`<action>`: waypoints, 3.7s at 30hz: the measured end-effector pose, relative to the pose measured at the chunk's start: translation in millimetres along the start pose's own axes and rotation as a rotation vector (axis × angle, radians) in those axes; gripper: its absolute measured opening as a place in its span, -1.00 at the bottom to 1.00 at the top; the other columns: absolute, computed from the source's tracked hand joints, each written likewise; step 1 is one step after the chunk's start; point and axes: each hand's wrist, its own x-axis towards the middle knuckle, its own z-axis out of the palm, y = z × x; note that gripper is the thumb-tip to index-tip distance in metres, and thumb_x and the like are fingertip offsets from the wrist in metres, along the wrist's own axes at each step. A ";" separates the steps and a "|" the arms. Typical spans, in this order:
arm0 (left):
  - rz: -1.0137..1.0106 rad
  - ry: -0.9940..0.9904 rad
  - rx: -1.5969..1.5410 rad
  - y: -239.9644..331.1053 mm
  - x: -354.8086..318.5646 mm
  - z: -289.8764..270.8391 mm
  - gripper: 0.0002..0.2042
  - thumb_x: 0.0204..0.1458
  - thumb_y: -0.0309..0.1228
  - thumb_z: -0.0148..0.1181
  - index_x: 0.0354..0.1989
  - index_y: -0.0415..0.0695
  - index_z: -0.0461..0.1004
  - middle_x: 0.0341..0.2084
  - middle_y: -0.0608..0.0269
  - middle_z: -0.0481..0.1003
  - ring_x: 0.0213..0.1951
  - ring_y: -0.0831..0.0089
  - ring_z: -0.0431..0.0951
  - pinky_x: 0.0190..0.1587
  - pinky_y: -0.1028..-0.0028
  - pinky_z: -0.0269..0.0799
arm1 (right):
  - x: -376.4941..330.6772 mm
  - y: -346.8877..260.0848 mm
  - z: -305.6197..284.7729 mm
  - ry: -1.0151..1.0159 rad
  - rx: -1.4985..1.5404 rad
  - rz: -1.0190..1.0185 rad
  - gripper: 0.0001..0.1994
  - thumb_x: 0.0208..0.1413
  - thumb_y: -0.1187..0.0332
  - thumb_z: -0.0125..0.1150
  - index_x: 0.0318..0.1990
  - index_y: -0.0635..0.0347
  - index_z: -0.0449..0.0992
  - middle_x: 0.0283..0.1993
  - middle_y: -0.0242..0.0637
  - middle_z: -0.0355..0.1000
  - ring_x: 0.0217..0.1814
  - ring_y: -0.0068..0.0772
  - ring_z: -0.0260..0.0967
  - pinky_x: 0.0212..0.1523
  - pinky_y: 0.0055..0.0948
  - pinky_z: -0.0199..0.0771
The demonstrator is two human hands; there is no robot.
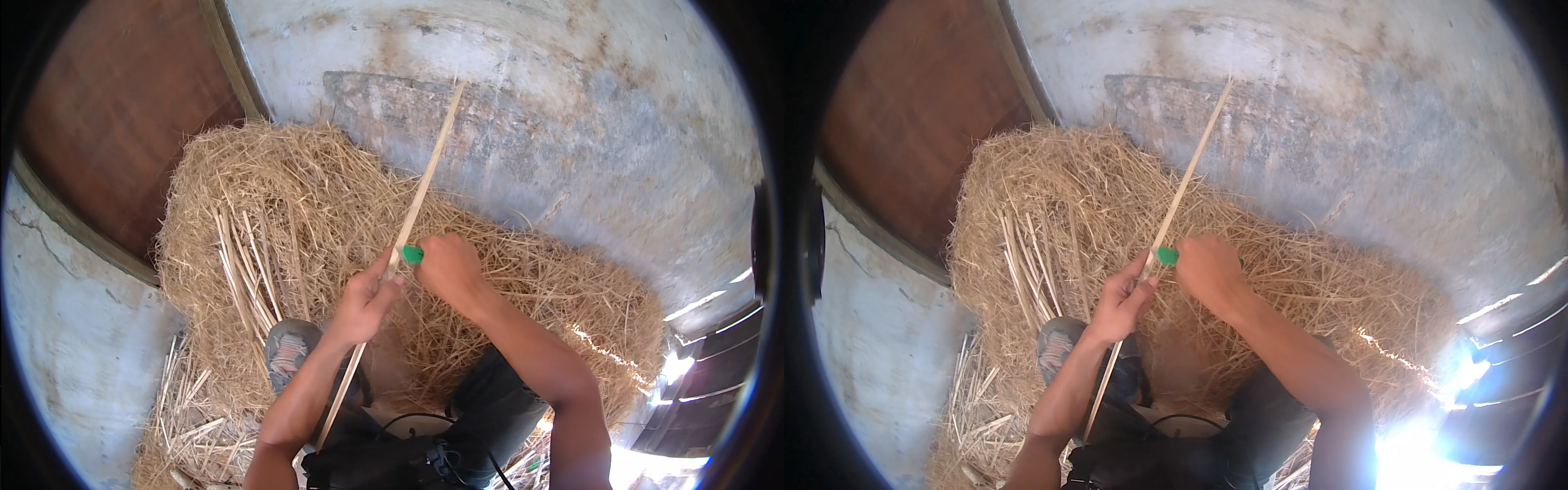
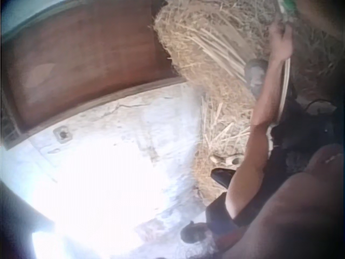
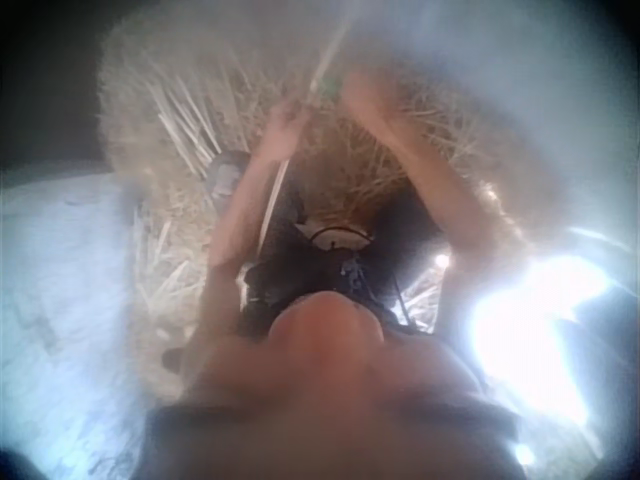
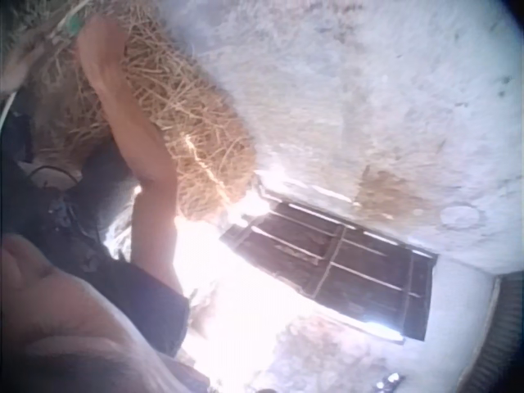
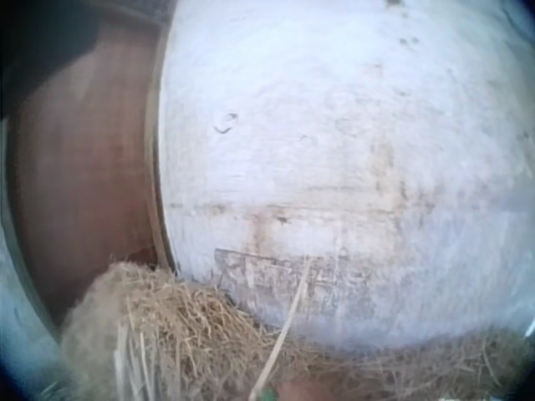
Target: The person scrapes a bamboo stick using a green-handled tool while sitting on a pile of straw. They hold the bamboo stick with one hand and repeatedly run the tool along the length of the wood to remove thin shavings.
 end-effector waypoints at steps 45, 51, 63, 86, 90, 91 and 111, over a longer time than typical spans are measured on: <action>0.022 0.184 0.570 -12.3 -6.3 -18.1 -0.33 0.18 -0.49 0.23 0.43 -0.46 0.14 -0.28 0.14 0.60 -0.27 0.57 0.55 -0.16 0.52 0.49 | 5.1 -7.8 28.0 -0.047 -0.026 -0.005 -0.88 -0.02 0.45 0.22 -0.40 0.29 0.64 -0.43 0.09 0.57 -0.36 0.12 0.61 -0.32 0.02 0.61; 0.061 0.137 0.642 -0.9 -21.3 -14.3 -0.32 0.10 -0.48 0.24 0.41 -0.43 0.19 -0.43 0.10 0.56 -0.38 0.53 0.55 -0.27 0.47 0.49 | 37.2 19.2 6.5 0.092 0.002 0.165 -0.91 0.00 0.49 0.23 -0.41 0.31 0.63 -0.48 0.00 0.56 -0.46 0.00 0.59 -0.40 -0.05 0.61; 0.262 -0.150 0.535 -22.2 -57.0 -17.2 -0.38 0.08 -0.54 0.29 0.36 -0.38 0.31 -0.61 0.27 0.44 -0.54 0.63 0.47 -0.43 0.51 0.41 | 6.3 225.2 -71.8 0.565 -0.157 0.679 -0.81 -0.03 0.43 0.19 -0.34 0.41 0.62 -0.29 0.19 0.59 -0.23 0.23 0.60 -0.23 0.04 0.59; 0.134 0.138 0.776 -4.2 -21.7 -18.5 -0.33 0.03 -0.47 0.24 0.37 -0.39 0.28 -0.62 -0.04 0.48 -0.59 0.32 0.56 -0.40 0.37 0.50 | -16.3 -8.2 17.7 -0.094 0.045 -0.059 -0.87 -0.09 0.43 0.25 -0.43 0.30 0.65 -0.50 0.10 0.53 -0.39 0.16 0.59 -0.35 0.00 0.60; 0.150 0.136 0.826 -9.4 -26.6 -23.7 -0.34 0.03 -0.47 0.24 0.37 -0.40 0.28 -0.57 -0.12 0.53 -0.54 0.16 0.63 -0.36 0.30 0.55 | -10.5 -7.5 25.0 -0.077 0.002 -0.057 -0.87 -0.06 0.43 0.23 -0.43 0.29 0.65 -0.48 0.09 0.54 -0.39 0.15 0.59 -0.37 0.00 0.60; 0.149 0.131 0.841 -9.0 -27.4 -24.2 -0.34 0.03 -0.47 0.23 0.36 -0.40 0.28 -0.56 -0.14 0.54 -0.53 0.13 0.64 -0.35 0.29 0.56 | -8.6 -6.9 27.4 -0.069 -0.015 -0.047 -0.87 -0.04 0.43 0.22 -0.43 0.29 0.65 -0.48 0.09 0.55 -0.39 0.14 0.59 -0.38 -0.01 0.60; 0.207 0.104 0.780 -4.7 -38.9 -27.9 -0.31 0.00 -0.48 0.21 0.37 -0.42 0.25 -0.60 -0.15 0.51 -0.61 0.11 0.61 -0.41 0.27 0.55 | 32.1 20.5 17.2 0.172 -0.002 0.133 -0.89 -0.04 0.44 0.23 -0.47 0.28 0.64 -0.49 0.08 0.55 -0.44 0.13 0.56 -0.42 -0.03 0.56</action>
